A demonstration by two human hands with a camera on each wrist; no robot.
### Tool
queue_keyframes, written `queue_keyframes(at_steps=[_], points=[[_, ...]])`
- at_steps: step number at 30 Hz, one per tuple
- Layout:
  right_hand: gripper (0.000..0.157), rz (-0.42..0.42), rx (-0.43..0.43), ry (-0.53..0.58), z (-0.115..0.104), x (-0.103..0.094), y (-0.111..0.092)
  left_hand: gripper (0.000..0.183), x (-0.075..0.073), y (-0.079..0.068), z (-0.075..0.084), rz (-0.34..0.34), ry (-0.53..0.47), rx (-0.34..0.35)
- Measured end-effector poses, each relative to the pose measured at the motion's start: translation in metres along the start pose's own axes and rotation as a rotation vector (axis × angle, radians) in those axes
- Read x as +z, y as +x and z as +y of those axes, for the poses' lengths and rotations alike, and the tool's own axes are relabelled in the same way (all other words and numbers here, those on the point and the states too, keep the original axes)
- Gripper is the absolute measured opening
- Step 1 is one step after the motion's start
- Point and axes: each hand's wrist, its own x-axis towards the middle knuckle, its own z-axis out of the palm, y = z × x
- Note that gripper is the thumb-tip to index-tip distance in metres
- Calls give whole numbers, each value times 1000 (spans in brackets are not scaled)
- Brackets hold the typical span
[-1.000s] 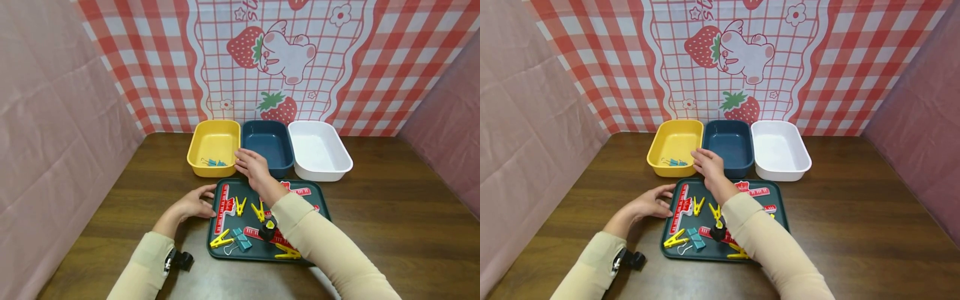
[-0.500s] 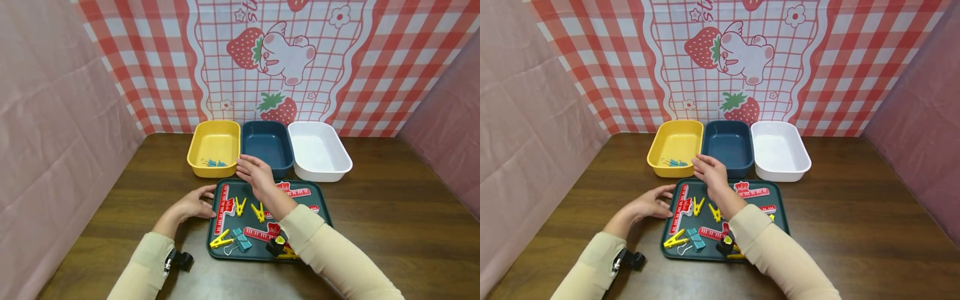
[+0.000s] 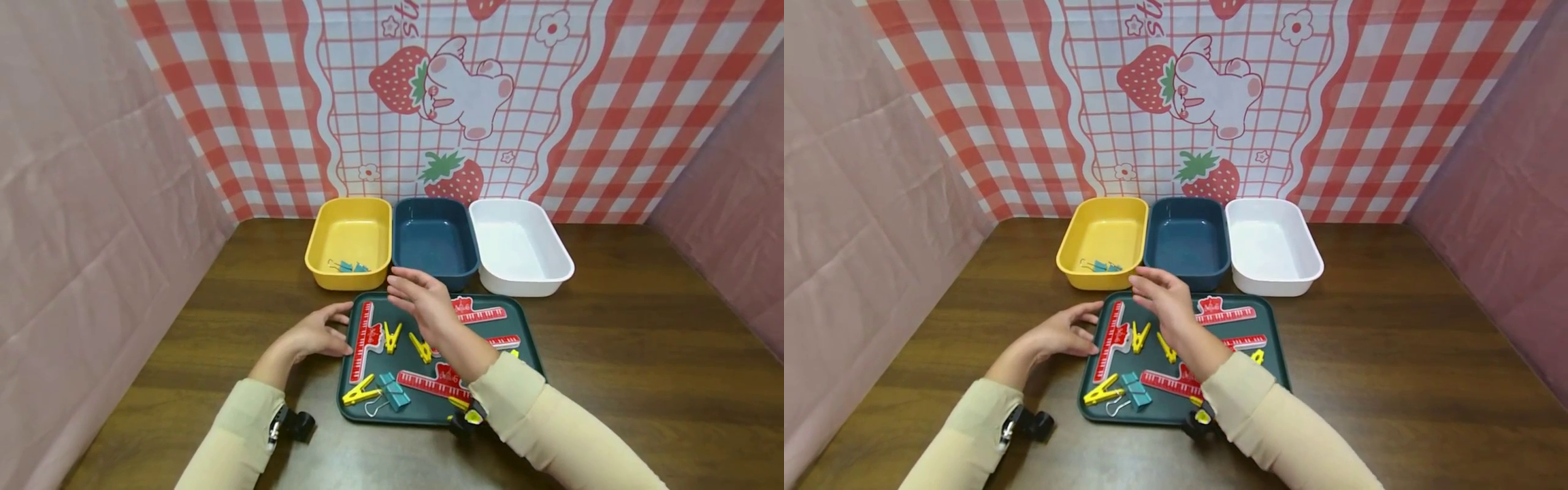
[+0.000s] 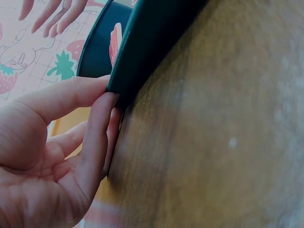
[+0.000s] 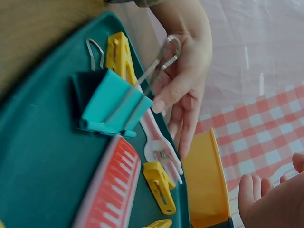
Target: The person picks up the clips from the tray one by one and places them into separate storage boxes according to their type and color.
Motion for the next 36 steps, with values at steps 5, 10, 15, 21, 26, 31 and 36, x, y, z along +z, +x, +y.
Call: queue_keyframes(at_steps=[5, 10, 15, 21, 26, 31, 36], points=[[37, -6, -6, -44, 1, -3, -8, 85, -1, 1, 1, -10, 0, 13], [36, -17, -21, -100, 3, -6, -15, 85, -2, 0, 2, -18, -4, 3], [42, -59, -20, -143, 8, -11, -21, 85, -2, -1, 3, -22, 1, 1], [44, -62, 43, -167, 15, -14, -30, 85, -1, -1, 3, -11, -2, -4], [43, -111, 56, -223, 22, -18, -36, 85, 0, 0, 1, -7, 1, -10], [39, -156, 74, -299, 28, -21, -40, 85, -1, 0, 0, -8, -2, -10], [39, -225, 76, -412, 32, -27, -45, 84, -1, 0, 0, -12, -2, -4]])
